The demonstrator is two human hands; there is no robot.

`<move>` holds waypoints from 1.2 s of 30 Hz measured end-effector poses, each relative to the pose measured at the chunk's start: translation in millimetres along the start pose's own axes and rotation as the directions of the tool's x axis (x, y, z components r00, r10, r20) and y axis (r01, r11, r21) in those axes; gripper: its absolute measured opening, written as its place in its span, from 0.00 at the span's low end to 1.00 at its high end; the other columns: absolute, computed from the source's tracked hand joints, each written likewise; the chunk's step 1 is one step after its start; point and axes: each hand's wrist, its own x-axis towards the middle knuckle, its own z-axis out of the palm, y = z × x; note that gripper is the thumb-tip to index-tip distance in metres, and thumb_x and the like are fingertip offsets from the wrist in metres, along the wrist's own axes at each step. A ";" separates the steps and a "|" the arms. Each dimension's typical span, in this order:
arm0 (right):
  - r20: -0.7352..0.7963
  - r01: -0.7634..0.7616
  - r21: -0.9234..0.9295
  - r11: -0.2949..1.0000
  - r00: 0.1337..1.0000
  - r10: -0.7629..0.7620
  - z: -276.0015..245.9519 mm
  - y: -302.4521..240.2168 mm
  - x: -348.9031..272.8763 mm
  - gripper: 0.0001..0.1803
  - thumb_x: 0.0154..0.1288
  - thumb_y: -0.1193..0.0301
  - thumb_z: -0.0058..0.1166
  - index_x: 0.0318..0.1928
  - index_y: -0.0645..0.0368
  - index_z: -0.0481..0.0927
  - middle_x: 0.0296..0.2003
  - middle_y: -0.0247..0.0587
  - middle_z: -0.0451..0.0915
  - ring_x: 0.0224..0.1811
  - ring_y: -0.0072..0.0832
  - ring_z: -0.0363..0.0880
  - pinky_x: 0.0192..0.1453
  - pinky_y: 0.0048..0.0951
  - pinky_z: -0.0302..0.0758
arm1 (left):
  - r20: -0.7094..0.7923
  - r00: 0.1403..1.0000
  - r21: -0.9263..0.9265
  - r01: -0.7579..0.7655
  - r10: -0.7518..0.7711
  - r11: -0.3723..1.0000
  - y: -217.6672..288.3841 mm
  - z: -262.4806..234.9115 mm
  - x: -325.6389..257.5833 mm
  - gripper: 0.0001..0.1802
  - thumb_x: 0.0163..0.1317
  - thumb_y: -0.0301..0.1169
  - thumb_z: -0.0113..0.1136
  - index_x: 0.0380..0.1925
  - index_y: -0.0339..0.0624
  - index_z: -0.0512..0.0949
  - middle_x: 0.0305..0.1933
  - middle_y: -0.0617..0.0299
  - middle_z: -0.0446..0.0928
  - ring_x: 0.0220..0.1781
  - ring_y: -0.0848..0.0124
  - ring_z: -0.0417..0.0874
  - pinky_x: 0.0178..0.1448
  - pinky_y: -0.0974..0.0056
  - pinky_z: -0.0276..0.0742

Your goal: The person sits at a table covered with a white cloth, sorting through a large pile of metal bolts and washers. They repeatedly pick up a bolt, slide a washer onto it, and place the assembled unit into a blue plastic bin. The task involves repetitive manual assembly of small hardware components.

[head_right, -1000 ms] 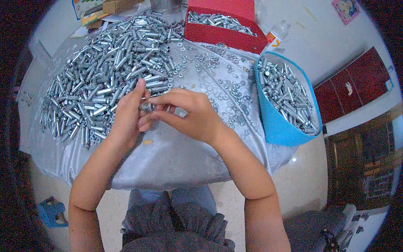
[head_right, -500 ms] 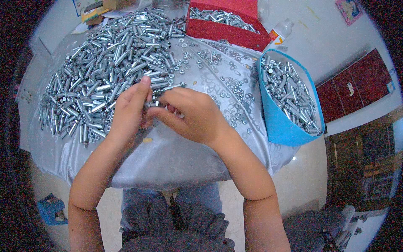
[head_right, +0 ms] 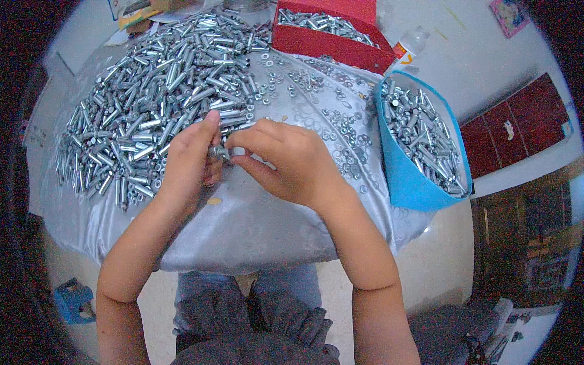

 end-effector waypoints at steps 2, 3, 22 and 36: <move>0.016 -0.051 0.007 0.999 0.999 0.051 -3.3 -4.3 0.8 0.14 0.45 0.69 0.61 0.35 0.53 0.74 0.26 0.36 0.73 0.21 0.31 0.72 0.24 0.28 0.69 | 0.016 1.000 -0.012 -0.002 0.003 1.000 -0.8 -2.4 1.3 0.20 0.60 0.46 0.50 0.17 0.44 0.65 0.09 0.73 0.55 0.07 0.83 0.53 0.12 0.75 0.47; 0.014 -0.089 0.025 0.996 0.996 0.088 -5.2 -7.1 0.5 0.15 0.45 0.69 0.61 0.35 0.53 0.74 0.25 0.36 0.73 0.21 0.30 0.72 0.24 0.28 0.69 | 0.037 0.999 -0.018 0.000 0.001 1.000 -2.1 -4.8 2.4 0.20 0.59 0.46 0.50 0.17 0.44 0.65 0.09 0.73 0.55 0.07 0.83 0.53 0.12 0.75 0.47; -0.033 -0.059 0.001 0.998 0.998 0.059 1.2 -7.5 3.2 0.12 0.49 0.64 0.58 0.34 0.53 0.76 0.23 0.37 0.73 0.22 0.33 0.74 0.23 0.29 0.69 | 0.018 0.999 -0.020 0.050 -0.049 0.999 2.3 -2.6 2.5 0.20 0.59 0.46 0.50 0.18 0.44 0.65 0.10 0.73 0.55 0.08 0.83 0.54 0.12 0.76 0.48; 0.033 0.002 -0.068 0.998 0.999 0.000 2.5 3.9 -4.0 0.14 0.46 0.69 0.61 0.36 0.54 0.75 0.29 0.37 0.74 0.24 0.32 0.73 0.26 0.26 0.71 | 0.018 1.000 0.051 0.008 -0.009 0.999 -1.4 -1.6 3.4 0.20 0.58 0.46 0.51 0.18 0.43 0.66 0.09 0.73 0.56 0.07 0.83 0.56 0.12 0.75 0.48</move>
